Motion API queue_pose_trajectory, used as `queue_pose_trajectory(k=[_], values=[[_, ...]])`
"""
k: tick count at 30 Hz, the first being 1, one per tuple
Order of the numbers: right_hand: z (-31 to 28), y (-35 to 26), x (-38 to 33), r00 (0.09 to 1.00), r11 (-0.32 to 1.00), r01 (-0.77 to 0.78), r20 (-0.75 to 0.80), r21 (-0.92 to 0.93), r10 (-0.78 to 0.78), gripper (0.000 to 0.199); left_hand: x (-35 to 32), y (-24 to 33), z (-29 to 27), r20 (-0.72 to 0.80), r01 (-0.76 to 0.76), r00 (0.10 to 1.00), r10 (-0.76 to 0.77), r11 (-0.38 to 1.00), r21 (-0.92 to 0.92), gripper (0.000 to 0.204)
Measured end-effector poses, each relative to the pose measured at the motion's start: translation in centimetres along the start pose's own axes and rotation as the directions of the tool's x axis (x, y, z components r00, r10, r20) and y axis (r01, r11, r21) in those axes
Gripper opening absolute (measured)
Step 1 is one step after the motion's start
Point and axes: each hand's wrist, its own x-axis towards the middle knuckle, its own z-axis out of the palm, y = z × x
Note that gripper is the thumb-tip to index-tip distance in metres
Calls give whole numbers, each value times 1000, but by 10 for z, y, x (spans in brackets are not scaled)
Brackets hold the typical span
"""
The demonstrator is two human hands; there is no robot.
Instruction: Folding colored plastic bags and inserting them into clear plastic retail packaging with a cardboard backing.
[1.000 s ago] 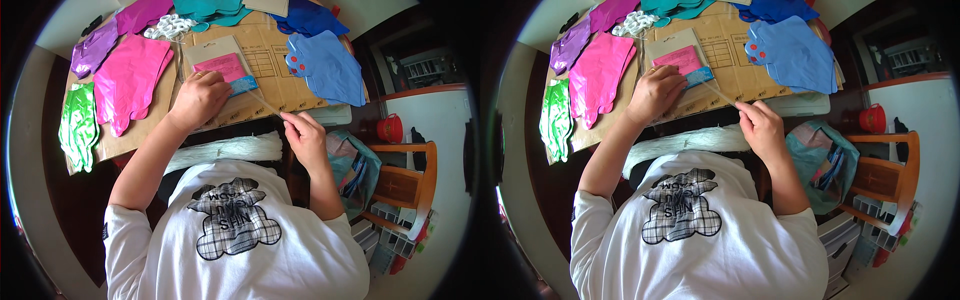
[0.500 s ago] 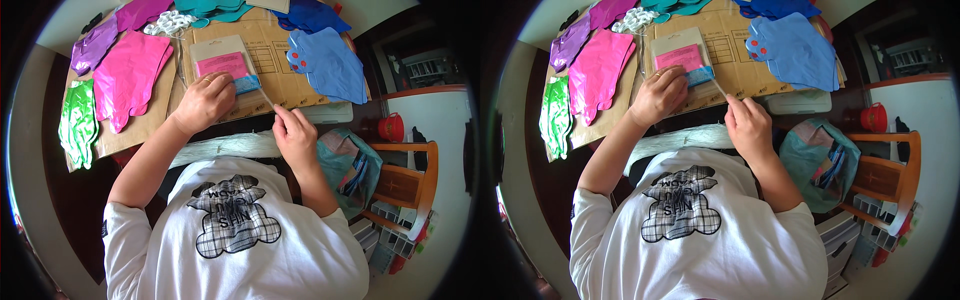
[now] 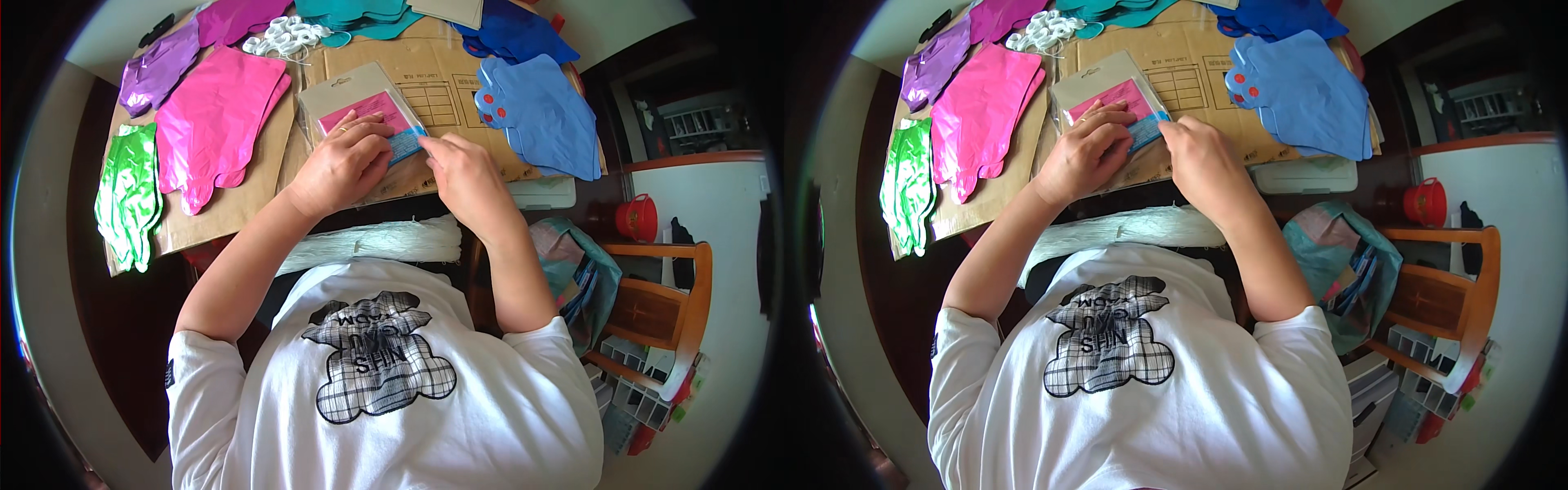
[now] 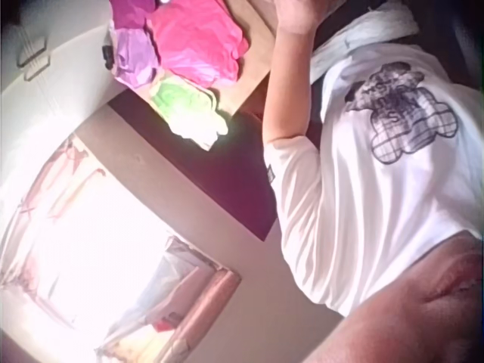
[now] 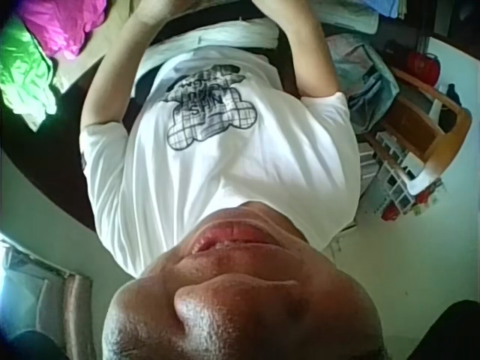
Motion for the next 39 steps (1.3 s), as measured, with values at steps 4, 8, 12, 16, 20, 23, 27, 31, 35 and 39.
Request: queue_pose_trajectory(k=[4, 8, 12, 16, 20, 23, 27, 31, 35, 39], values=[[7, 4, -2, 997, 999, 31, -73, -42, -34, 18, -1, -1, 1, 1, 2, 1000, -2, 1000, -17, 12], [21, 12, 13, 968, 977, 81, -218, -196, -124, 10, 0, -2, 0, 10, -3, 1000, 4, 1000, -23, 13], [24, 23, 15, 953, 949, 120, -235, -293, -193, 6, 0, -3, 1, 8, -16, 1000, 16, 1000, -1, 13], [16, 36, 4, 951, 948, 232, -155, -216, -268, 18, 0, -3, 0, 47, -1, 999, 2, 1000, -20, 17], [-7, 37, -18, 963, 966, 252, -88, -56, -256, 31, 2, 0, -9, 112, -36, 993, 36, 999, -9, 25], [-15, 36, -31, 963, 963, 265, -42, -41, -267, 33, 2, -1, -12, 142, -86, 986, 85, 996, -3, 28], [-3, 42, -42, 972, 972, 214, -126, 99, -201, 23, 2, 7, -12, 199, -78, 976, 87, 995, -55, 27], [12, 34, -45, 980, 988, 116, -171, 99, -98, 19, -1, 14, -10, 199, -89, 975, 96, 995, -42, 26], [9, 34, -43, 979, 988, 154, -141, 24, -149, 23, -5, 16, -7, 183, -83, 979, 86, 996, -23, 25], [6, 35, -43, 964, 969, 224, -122, -100, -235, 23, -7, 17, -5, 168, -81, 982, 84, 996, -24, 26]])
